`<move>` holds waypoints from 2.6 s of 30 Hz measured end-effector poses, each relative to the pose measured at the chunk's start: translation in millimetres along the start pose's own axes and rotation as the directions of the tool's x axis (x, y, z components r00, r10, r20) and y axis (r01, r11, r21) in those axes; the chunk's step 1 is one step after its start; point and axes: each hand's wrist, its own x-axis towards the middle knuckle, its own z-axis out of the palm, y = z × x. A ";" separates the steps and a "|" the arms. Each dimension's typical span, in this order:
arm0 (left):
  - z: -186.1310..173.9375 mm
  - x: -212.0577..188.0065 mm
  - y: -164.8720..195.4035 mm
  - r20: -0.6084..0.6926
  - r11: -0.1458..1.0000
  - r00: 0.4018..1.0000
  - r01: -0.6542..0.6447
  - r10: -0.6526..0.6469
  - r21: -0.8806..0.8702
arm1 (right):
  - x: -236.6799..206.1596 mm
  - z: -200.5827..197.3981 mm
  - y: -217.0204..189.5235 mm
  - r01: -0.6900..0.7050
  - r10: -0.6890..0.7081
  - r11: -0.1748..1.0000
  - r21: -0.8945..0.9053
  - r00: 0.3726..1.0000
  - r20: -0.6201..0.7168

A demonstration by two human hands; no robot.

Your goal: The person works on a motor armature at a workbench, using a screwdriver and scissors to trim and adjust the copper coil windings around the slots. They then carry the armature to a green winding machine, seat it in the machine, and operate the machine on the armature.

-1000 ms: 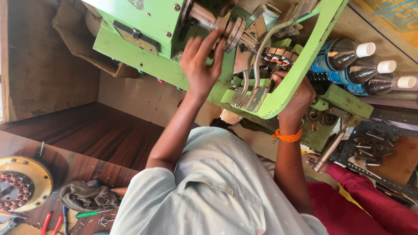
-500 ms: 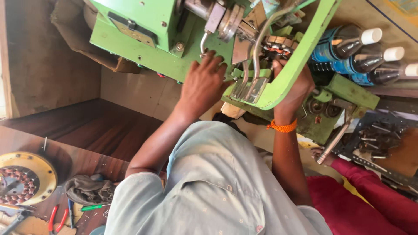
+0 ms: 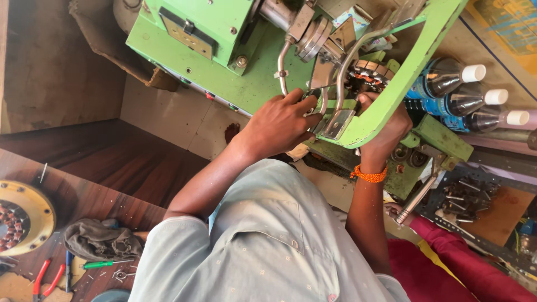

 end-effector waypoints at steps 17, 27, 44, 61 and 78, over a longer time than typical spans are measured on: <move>6.2 81.6 5.4 -0.389 0.991 0.920 0.001 0.051 0.132 | 1.4 -0.4 13.5 -0.293 0.303 0.871 0.396 0.952 0.039; 23.3 84.0 -1.8 -0.384 0.991 0.914 -0.100 0.129 0.094 | -5.1 0.6 14.3 -0.375 0.381 0.783 0.496 0.920 0.094; 20.8 82.1 -6.9 -0.533 0.982 0.845 -0.064 -0.042 -0.180 | 2.8 -9.0 -3.1 -0.091 0.090 0.982 0.167 0.996 0.015; 29.4 68.4 -1.3 -0.531 0.960 0.837 -0.026 -0.131 -0.278 | 8.0 14.4 -20.5 0.146 -0.148 0.985 -0.090 0.989 -0.014; 9.3 13.9 5.3 -0.358 0.959 0.892 0.232 -0.277 -0.165 | -1.2 19.9 -10.5 -0.039 0.051 0.997 0.061 0.976 -0.209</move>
